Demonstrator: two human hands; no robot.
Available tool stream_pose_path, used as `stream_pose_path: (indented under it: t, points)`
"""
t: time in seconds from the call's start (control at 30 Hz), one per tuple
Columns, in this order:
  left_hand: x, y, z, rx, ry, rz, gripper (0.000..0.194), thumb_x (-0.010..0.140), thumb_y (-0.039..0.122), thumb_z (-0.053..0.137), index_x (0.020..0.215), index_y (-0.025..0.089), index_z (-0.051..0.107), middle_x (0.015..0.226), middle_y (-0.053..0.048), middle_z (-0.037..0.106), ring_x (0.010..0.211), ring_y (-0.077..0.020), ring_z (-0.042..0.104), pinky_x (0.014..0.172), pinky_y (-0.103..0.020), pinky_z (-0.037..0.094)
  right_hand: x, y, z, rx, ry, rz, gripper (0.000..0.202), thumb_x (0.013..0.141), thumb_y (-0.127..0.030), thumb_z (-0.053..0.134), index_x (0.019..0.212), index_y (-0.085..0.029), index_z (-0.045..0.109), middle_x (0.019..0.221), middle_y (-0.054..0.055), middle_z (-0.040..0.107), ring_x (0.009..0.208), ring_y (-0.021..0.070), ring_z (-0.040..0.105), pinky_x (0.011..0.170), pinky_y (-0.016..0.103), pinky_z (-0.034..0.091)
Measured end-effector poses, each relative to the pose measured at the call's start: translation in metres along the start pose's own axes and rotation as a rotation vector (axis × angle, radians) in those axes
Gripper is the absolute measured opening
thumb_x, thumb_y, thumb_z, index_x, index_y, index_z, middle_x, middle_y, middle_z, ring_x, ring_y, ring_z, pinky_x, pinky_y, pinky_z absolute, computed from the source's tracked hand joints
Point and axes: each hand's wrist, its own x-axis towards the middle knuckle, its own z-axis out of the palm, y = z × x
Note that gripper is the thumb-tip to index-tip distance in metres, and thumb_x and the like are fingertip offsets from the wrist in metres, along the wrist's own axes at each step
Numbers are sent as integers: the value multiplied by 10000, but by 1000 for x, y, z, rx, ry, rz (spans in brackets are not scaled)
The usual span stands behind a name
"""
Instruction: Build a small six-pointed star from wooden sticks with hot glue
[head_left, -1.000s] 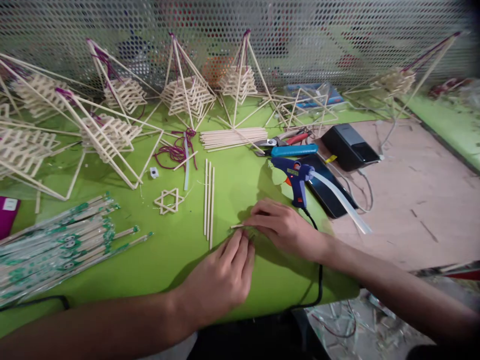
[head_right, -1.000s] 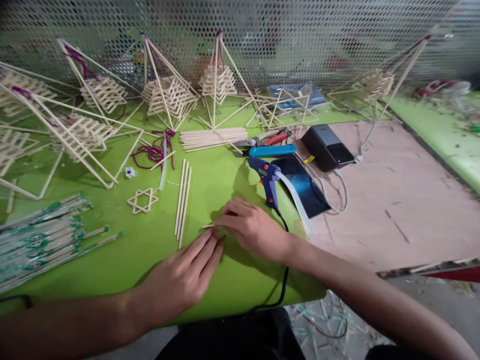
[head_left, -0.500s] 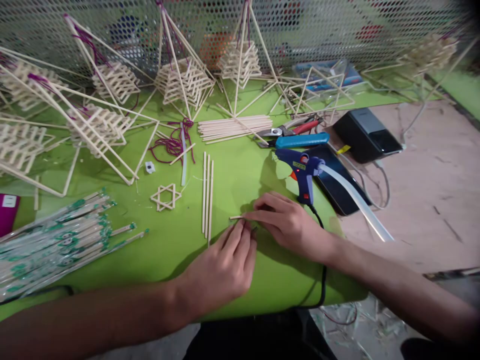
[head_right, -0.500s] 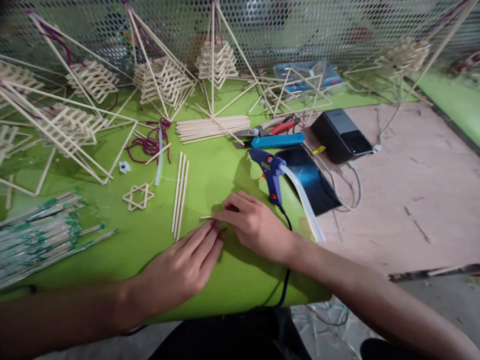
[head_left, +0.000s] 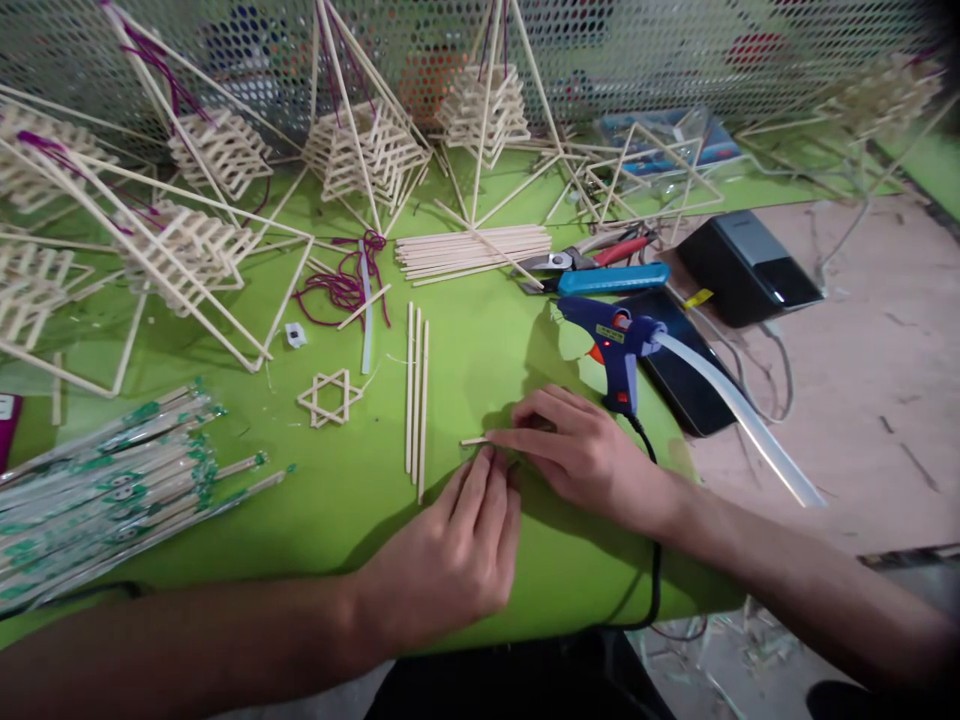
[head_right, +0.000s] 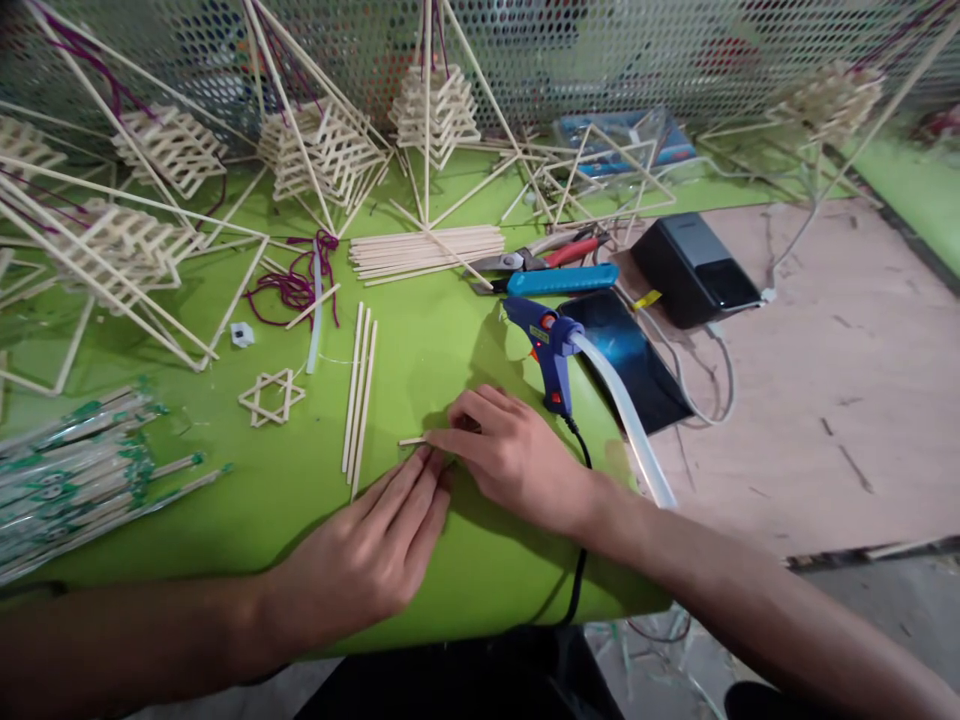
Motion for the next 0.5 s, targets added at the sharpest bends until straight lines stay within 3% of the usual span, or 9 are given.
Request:
stream_pose_path:
  t: [0.5]
  points:
    - [-2, -1, 2, -2, 6, -8, 396, 910, 128, 505, 1235, -70, 618, 1238, -269, 678, 1164, -342, 679, 993, -398, 585, 1, -2, 1, 2, -4, 35, 318, 955, -84, 497, 1128, -224, 724, 960, 72, 614, 852, 171, 546, 733, 320, 508]
